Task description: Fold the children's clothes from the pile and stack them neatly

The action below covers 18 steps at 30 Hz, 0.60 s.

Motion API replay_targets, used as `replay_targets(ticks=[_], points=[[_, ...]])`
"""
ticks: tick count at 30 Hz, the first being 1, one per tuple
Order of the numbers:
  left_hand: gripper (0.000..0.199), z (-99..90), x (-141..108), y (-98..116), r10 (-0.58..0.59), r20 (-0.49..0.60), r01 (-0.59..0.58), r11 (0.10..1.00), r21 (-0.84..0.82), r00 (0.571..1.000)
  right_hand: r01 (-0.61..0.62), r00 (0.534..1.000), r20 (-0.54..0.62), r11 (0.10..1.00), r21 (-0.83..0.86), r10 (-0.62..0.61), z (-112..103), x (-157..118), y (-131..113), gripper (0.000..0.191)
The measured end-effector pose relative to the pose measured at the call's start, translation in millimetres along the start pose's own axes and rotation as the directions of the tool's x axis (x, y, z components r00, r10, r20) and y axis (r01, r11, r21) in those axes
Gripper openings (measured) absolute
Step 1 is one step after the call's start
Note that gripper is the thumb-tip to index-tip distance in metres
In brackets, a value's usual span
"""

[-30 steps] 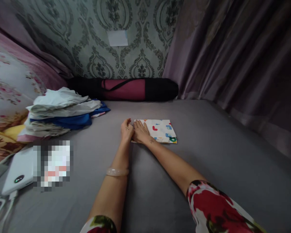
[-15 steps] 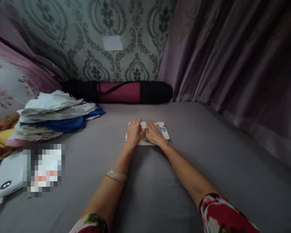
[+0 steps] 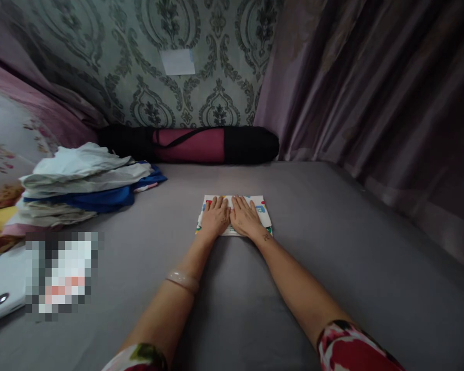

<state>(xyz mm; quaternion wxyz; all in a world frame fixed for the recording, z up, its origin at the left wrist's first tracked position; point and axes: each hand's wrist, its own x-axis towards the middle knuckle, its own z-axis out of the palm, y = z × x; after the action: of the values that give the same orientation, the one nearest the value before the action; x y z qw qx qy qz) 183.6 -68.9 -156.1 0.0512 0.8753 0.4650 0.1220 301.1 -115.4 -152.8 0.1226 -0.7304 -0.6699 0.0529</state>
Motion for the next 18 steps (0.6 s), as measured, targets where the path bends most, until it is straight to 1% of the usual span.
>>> replay_targets(ticks=[5, 9, 10, 14, 18], points=[[0.045, -7.2, -0.6, 1.2, 0.003, 0.011, -0.003, 1.0, -0.031, 1.0, -0.015, 1.0, 0.013, 1.0, 0.003, 0.015, -5.6, -0.1, -0.6, 0.058], [0.046, -8.2, -1.1, -0.9, -0.037, -0.066, 0.033, 0.998, -0.049, 0.997, -0.068, 0.996, -0.064, 0.998, -0.008, 0.067, -8.1, -1.3, 3.5, 0.059], [0.048, -7.1, -0.9, -2.0, -0.052, -0.069, 0.048, 0.998, -0.046, 0.996, -0.081, 0.994, -0.069, 0.997, -0.008, 0.08, -7.4, -1.6, 4.9, 0.059], [0.051, 0.8, 1.1, -6.5, -0.08, 0.006, 0.08, 0.997, -0.013, 0.997, -0.108, 0.994, -0.016, 0.994, -0.003, 0.107, -1.6, -1.7, 8.5, 0.06], [0.052, 3.2, 1.8, -8.3, -0.072, 0.015, 0.072, 0.997, 0.03, 0.997, -0.108, 0.994, -0.014, 0.994, -0.004, 0.108, -1.2, -1.2, 8.3, 0.06]])
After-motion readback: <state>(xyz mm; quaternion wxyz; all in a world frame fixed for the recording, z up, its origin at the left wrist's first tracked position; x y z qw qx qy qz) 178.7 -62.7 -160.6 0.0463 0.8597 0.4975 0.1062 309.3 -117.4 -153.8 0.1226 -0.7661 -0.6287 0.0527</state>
